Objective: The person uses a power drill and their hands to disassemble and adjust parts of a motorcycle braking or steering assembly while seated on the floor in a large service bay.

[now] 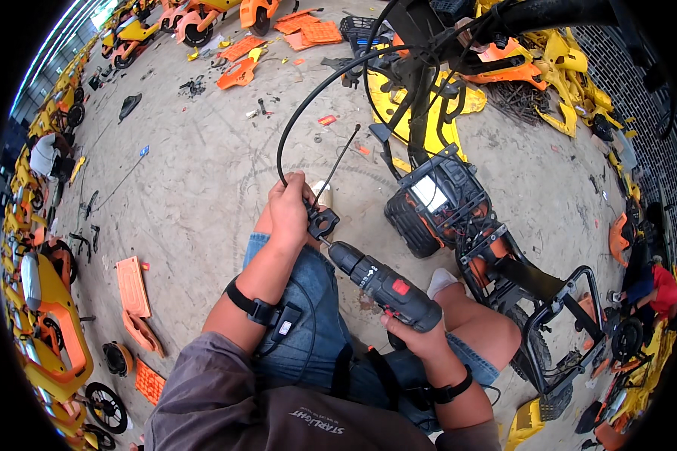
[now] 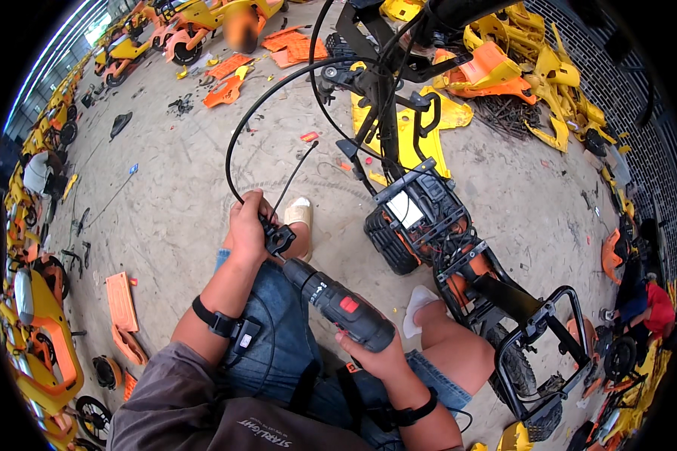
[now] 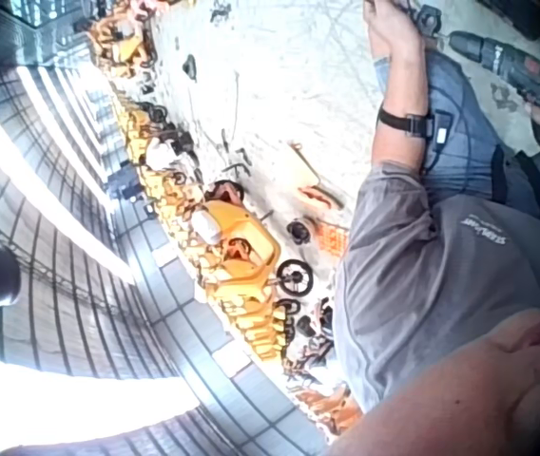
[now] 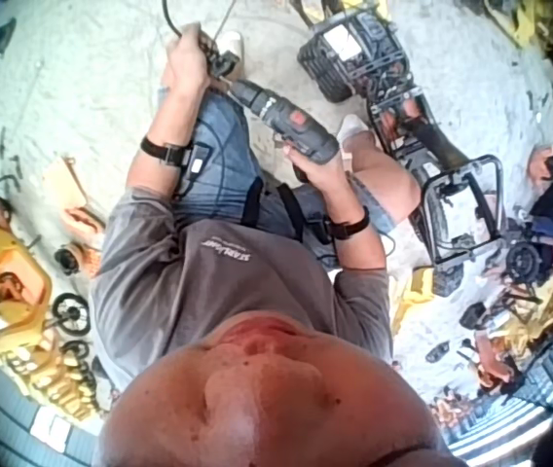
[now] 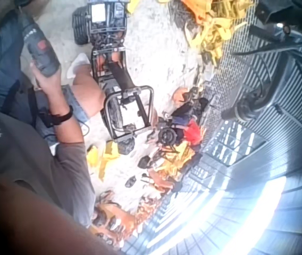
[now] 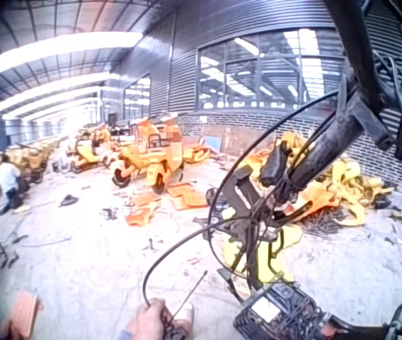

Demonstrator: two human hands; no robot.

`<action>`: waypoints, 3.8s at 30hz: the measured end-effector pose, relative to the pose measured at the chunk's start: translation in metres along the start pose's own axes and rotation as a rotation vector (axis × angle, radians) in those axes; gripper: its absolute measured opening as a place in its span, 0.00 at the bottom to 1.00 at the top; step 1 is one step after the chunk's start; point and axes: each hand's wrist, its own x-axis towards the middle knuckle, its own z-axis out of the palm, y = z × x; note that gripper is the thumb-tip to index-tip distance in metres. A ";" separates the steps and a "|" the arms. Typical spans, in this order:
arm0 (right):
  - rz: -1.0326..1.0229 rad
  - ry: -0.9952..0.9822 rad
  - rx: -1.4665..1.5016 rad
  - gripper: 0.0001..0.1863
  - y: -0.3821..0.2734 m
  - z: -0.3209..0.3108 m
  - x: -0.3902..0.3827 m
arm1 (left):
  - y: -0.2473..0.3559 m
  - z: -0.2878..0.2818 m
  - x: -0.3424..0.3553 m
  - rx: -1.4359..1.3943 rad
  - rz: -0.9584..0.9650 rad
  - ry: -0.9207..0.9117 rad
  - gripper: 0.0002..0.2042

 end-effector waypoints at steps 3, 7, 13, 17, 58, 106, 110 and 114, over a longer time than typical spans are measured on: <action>-0.086 -0.061 -0.016 0.34 -0.002 0.002 0.003 | -0.001 0.001 0.001 0.004 -0.005 0.000 0.17; -0.342 -0.014 -0.274 0.34 -0.016 0.010 0.006 | -0.003 0.000 0.001 0.022 0.006 -0.010 0.18; -0.497 -0.064 -0.617 0.34 -0.025 0.005 0.012 | 0.002 0.000 -0.006 0.071 0.001 -0.040 0.18; -0.480 -0.044 -0.528 0.36 -0.017 0.005 0.010 | -0.001 0.001 -0.007 0.086 -0.003 -0.044 0.18; -0.237 -0.682 0.061 0.22 -0.088 0.030 -0.005 | -0.010 -0.022 0.015 0.182 0.075 -0.087 0.18; -0.265 0.039 -0.120 0.27 -0.034 -0.003 0.010 | 0.008 -0.011 0.018 -0.263 -0.267 0.045 0.17; -0.257 -0.061 -0.135 0.31 -0.024 0.005 0.019 | 0.009 -0.007 0.016 -0.241 -0.225 0.024 0.17; -0.286 -0.023 -0.106 0.32 -0.015 0.019 0.020 | 0.007 -0.010 0.013 -0.223 -0.222 0.034 0.17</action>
